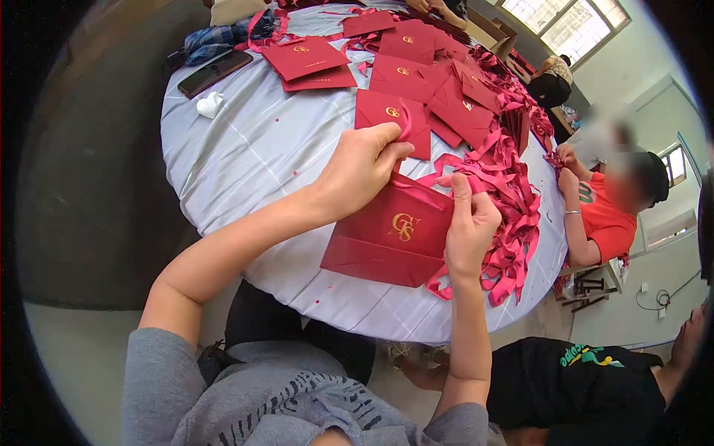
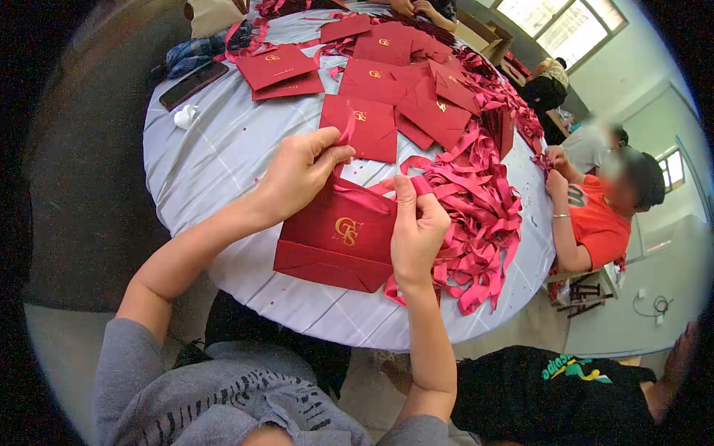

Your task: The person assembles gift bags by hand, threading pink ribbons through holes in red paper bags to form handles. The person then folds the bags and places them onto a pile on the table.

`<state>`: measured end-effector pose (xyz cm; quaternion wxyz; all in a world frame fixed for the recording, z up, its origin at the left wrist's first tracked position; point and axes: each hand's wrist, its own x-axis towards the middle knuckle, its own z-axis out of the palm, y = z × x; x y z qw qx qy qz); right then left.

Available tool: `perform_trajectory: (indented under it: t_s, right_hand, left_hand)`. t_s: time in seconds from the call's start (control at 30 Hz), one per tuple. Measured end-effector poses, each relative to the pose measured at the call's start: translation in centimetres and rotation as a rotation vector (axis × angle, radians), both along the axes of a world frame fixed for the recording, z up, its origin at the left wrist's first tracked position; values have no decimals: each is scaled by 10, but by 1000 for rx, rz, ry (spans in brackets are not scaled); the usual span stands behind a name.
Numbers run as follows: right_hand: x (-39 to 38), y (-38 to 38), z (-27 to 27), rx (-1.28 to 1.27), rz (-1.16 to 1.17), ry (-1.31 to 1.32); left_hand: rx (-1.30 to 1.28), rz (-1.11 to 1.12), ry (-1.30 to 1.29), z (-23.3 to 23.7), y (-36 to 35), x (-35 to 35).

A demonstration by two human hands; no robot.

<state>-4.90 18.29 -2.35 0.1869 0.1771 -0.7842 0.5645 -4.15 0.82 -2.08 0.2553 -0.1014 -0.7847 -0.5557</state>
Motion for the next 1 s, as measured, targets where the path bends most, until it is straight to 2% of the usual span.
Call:
perform_trajectory:
  t_s: [0.03,0.27,0.33,0.37,0.43,0.53,0.63,0.7,0.73,0.8,0.83,0.87,0.9,0.93,0.97,1.0]
  right_hand:
    - [2,-4,1,-13,7,34]
    - [7,-11,-4,-17,-9,-8]
    - [7,-10,-2,-22,-14,-24]
    - [6,-9,-1,-28,-14,-40]
    - [3,-4,-1,-59,-14,-90]
    - [-1,-6,7,-236,55,-149]
    - [3,-12,38,-261,173,-116]
    - [18,-25,67,-177,289,-96]
    - [24,-32,79,-98,329,6]
    - [31,-41,97,172,427,-61]
    - [28,-53,95,113,568,143]
    - [23,-62,99,202,574,170]
    - [16,-70,97,183,629,173]
    - [9,-76,98,162,687,178]
    - [3,-70,109,240,713,-41]
    - [-18,-68,98,214,625,116]
  left_hand:
    - [82,15,35,-6,1,-3]
    - [50,10,-74,-17,-10,-5]
    - [-55,20,-12,-15,-18,-5]
    - [-35,4,-174,-13,-27,-6]
    - [155,41,-182,-2,-34,6]
    - [-155,247,164,12,-25,41]
    - [-497,-17,177,29,-10,81]
    - [-496,-85,153,39,0,88]
    - [-430,-136,144,38,2,85]
    - [-62,-234,125,33,7,80]
    - [183,-267,130,31,12,83]
    - [242,-185,7,25,9,79]
    - [378,-131,-55,25,6,78]
    - [551,-170,-70,15,1,70]
    - [672,-216,-224,11,-9,67]
    - [771,-254,-390,8,-20,65]
